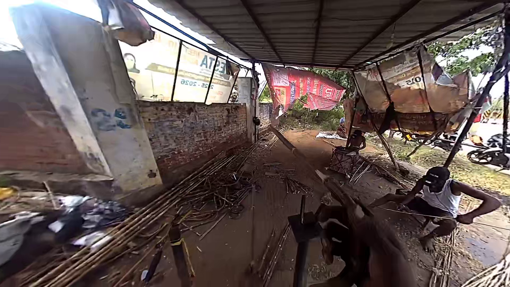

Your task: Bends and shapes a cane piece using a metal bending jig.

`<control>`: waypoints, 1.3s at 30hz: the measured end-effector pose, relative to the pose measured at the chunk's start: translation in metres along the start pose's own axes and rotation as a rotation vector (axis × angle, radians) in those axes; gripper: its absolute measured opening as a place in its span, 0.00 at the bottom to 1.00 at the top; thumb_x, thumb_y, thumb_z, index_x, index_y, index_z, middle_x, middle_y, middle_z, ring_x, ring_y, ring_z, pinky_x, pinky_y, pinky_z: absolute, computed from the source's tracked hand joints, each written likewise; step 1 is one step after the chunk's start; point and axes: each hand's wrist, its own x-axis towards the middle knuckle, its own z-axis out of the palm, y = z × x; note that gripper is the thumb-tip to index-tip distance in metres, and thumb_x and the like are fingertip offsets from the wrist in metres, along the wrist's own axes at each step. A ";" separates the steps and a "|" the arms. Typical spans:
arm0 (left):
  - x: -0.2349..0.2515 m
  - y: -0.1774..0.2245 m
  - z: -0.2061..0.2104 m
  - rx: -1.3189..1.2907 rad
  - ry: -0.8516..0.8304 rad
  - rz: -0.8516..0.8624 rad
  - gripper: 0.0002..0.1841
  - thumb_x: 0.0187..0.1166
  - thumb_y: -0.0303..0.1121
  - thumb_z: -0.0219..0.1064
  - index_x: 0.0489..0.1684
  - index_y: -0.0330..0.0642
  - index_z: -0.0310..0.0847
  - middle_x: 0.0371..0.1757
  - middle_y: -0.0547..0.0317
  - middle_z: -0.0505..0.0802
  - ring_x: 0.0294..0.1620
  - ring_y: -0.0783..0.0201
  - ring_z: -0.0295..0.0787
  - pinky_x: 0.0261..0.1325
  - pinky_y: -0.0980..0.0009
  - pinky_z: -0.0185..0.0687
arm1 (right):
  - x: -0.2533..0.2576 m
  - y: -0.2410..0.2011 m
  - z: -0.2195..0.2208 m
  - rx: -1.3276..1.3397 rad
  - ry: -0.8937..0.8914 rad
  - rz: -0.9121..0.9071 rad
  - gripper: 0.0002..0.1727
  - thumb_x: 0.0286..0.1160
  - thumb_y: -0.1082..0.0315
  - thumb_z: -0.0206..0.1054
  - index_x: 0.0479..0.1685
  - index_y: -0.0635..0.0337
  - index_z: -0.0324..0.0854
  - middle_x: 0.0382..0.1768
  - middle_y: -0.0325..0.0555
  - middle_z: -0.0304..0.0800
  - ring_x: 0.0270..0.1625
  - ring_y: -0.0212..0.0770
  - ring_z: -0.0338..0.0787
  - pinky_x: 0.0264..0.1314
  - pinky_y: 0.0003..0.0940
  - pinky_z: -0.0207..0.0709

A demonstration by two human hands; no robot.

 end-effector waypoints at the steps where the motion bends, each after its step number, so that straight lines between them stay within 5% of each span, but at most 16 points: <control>1: 0.029 -0.008 -0.009 -0.030 0.000 0.036 0.20 0.93 0.31 0.54 0.78 0.30 0.74 0.68 0.35 0.87 0.63 0.45 0.85 0.67 0.48 0.77 | 0.020 0.001 -0.021 0.046 0.081 0.102 0.20 0.89 0.55 0.56 0.71 0.56 0.75 0.40 0.52 0.90 0.18 0.35 0.82 0.17 0.27 0.79; 3: 0.097 -0.017 -0.012 -0.231 0.110 0.187 0.22 0.93 0.35 0.55 0.82 0.34 0.71 0.57 0.42 0.91 0.39 0.55 0.84 0.42 0.58 0.80 | 0.053 0.007 -0.060 0.103 0.208 0.108 0.15 0.91 0.55 0.56 0.56 0.53 0.82 0.22 0.41 0.75 0.09 0.26 0.64 0.06 0.19 0.62; 5: 0.128 0.016 -0.011 -0.659 0.142 0.262 0.23 0.94 0.38 0.52 0.83 0.37 0.64 0.45 0.51 0.85 0.28 0.67 0.80 0.30 0.70 0.79 | 0.075 0.027 -0.094 0.224 0.241 -0.022 0.17 0.93 0.53 0.51 0.54 0.52 0.83 0.15 0.30 0.64 0.07 0.21 0.57 0.06 0.15 0.57; 8: 0.083 0.097 -0.005 -1.169 -0.116 0.197 0.29 0.94 0.54 0.45 0.82 0.43 0.59 0.63 0.49 0.83 0.54 0.58 0.89 0.55 0.58 0.89 | 0.093 0.096 -0.116 0.413 0.289 -0.128 0.19 0.90 0.51 0.49 0.43 0.50 0.82 0.13 0.27 0.65 0.07 0.22 0.62 0.08 0.17 0.61; 9: 0.072 0.117 0.005 -1.239 -0.218 0.189 0.28 0.93 0.58 0.42 0.75 0.45 0.68 0.59 0.54 0.88 0.55 0.58 0.91 0.58 0.54 0.89 | 0.094 0.126 -0.117 0.456 0.301 -0.132 0.16 0.88 0.52 0.53 0.42 0.50 0.82 0.14 0.29 0.68 0.09 0.23 0.67 0.11 0.18 0.66; 10: 0.071 0.131 0.015 -1.263 -0.321 0.194 0.29 0.93 0.59 0.38 0.65 0.47 0.76 0.51 0.58 0.92 0.51 0.61 0.93 0.56 0.56 0.91 | 0.094 0.156 -0.119 0.464 0.308 -0.107 0.13 0.82 0.53 0.60 0.40 0.50 0.84 0.18 0.31 0.74 0.14 0.26 0.74 0.16 0.22 0.73; 12: 0.093 0.154 0.032 -1.285 -0.431 0.223 0.29 0.94 0.55 0.32 0.44 0.51 0.79 0.27 0.68 0.85 0.27 0.71 0.85 0.36 0.72 0.88 | 0.100 0.197 -0.130 0.360 0.275 -0.039 0.21 0.73 0.55 0.69 0.62 0.52 0.83 0.37 0.42 0.85 0.33 0.35 0.87 0.38 0.34 0.86; 14: 0.119 0.171 0.041 -1.310 -0.394 0.214 0.26 0.95 0.52 0.31 0.29 0.56 0.70 0.14 0.75 0.72 0.11 0.78 0.68 0.18 0.82 0.69 | 0.125 0.201 -0.148 0.132 0.262 0.037 0.32 0.76 0.41 0.67 0.72 0.53 0.78 0.49 0.44 0.88 0.44 0.38 0.90 0.48 0.35 0.87; 16: 0.140 0.185 0.044 -1.314 -0.387 0.219 0.25 0.95 0.53 0.33 0.28 0.56 0.68 0.12 0.75 0.69 0.09 0.79 0.63 0.15 0.84 0.64 | 0.175 0.191 -0.169 -0.060 0.253 0.136 0.39 0.83 0.32 0.48 0.76 0.53 0.73 0.51 0.43 0.89 0.44 0.37 0.91 0.46 0.33 0.88; 19: 0.158 0.200 0.063 -1.322 -0.403 0.224 0.27 0.95 0.55 0.34 0.26 0.55 0.69 0.12 0.75 0.70 0.09 0.79 0.65 0.15 0.84 0.66 | 0.265 0.183 -0.193 -0.073 0.234 0.243 0.37 0.91 0.37 0.35 0.79 0.57 0.67 0.49 0.45 0.88 0.40 0.38 0.91 0.41 0.32 0.88; 22: 0.175 0.199 0.090 -1.312 -0.374 0.203 0.28 0.95 0.55 0.36 0.22 0.55 0.69 0.11 0.76 0.70 0.08 0.79 0.65 0.14 0.84 0.66 | 0.345 0.195 -0.217 -0.014 0.159 0.316 0.29 0.94 0.42 0.40 0.70 0.56 0.70 0.43 0.44 0.88 0.28 0.33 0.86 0.26 0.25 0.83; 24: 0.188 0.190 0.112 -1.314 -0.372 0.195 0.29 0.95 0.56 0.35 0.19 0.55 0.68 0.11 0.75 0.69 0.09 0.78 0.64 0.15 0.83 0.66 | 0.393 0.218 -0.236 0.021 0.103 0.362 0.19 0.96 0.52 0.45 0.64 0.55 0.73 0.30 0.37 0.81 0.13 0.24 0.71 0.11 0.15 0.68; 26: 0.198 0.177 0.133 -1.329 -0.370 0.178 0.31 0.94 0.58 0.34 0.18 0.55 0.68 0.11 0.74 0.69 0.09 0.77 0.65 0.17 0.81 0.68 | 0.426 0.246 -0.258 0.050 0.012 0.421 0.17 0.96 0.53 0.44 0.60 0.52 0.74 0.20 0.30 0.71 0.08 0.20 0.61 0.07 0.13 0.60; 30: 0.200 0.150 0.163 -1.290 -0.292 0.158 0.31 0.94 0.59 0.37 0.16 0.55 0.67 0.10 0.73 0.67 0.09 0.74 0.64 0.17 0.79 0.67 | 0.452 0.308 -0.289 0.076 -0.114 0.525 0.20 0.96 0.52 0.43 0.66 0.52 0.75 0.15 0.27 0.64 0.06 0.20 0.57 0.04 0.14 0.56; 39: 0.192 0.126 0.178 -1.252 -0.214 0.268 0.33 0.95 0.51 0.33 0.12 0.51 0.68 0.07 0.72 0.66 0.06 0.73 0.64 0.12 0.77 0.67 | 0.443 0.368 -0.322 0.209 -0.119 0.741 0.09 0.95 0.57 0.50 0.55 0.51 0.70 0.12 0.26 0.57 0.05 0.19 0.54 0.02 0.14 0.54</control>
